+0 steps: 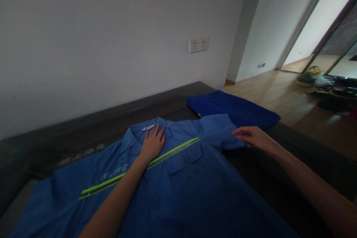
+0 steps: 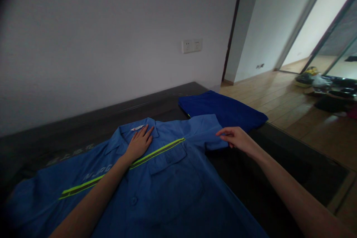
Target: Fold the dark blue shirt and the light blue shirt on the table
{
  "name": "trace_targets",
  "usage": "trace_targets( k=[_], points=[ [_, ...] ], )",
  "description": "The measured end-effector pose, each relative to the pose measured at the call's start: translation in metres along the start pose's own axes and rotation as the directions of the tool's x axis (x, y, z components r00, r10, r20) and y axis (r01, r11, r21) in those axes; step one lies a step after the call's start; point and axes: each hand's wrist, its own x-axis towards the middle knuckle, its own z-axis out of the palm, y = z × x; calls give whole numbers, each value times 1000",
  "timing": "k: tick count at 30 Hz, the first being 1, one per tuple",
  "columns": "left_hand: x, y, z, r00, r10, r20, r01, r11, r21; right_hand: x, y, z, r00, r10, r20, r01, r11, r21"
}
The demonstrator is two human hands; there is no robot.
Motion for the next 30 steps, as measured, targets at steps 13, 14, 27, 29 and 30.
trace_targets(
  k=[13,14,27,29,30],
  points=[
    [-3,11,-15,988,145,-53,-141,988,59,-22,-19,5,986,-118,115,104,987,120],
    [-2,10,-15,987,160,-23,-159,986,59,-23,-19,5,987,-93,133,70,984,164],
    [44,35,-27,990,144,-9,-144,990,-9,-13,-9,-14,992,-117,-57,102,972,-212],
    [55,45,-22,983,168,-74,-175,980,-97,3,-14,-19,966,-219,-135,160,922,-351],
    [60,49,-19,981,170,-97,-183,972,-149,13,-17,-20,955,-251,-156,167,894,-415]
  ],
)
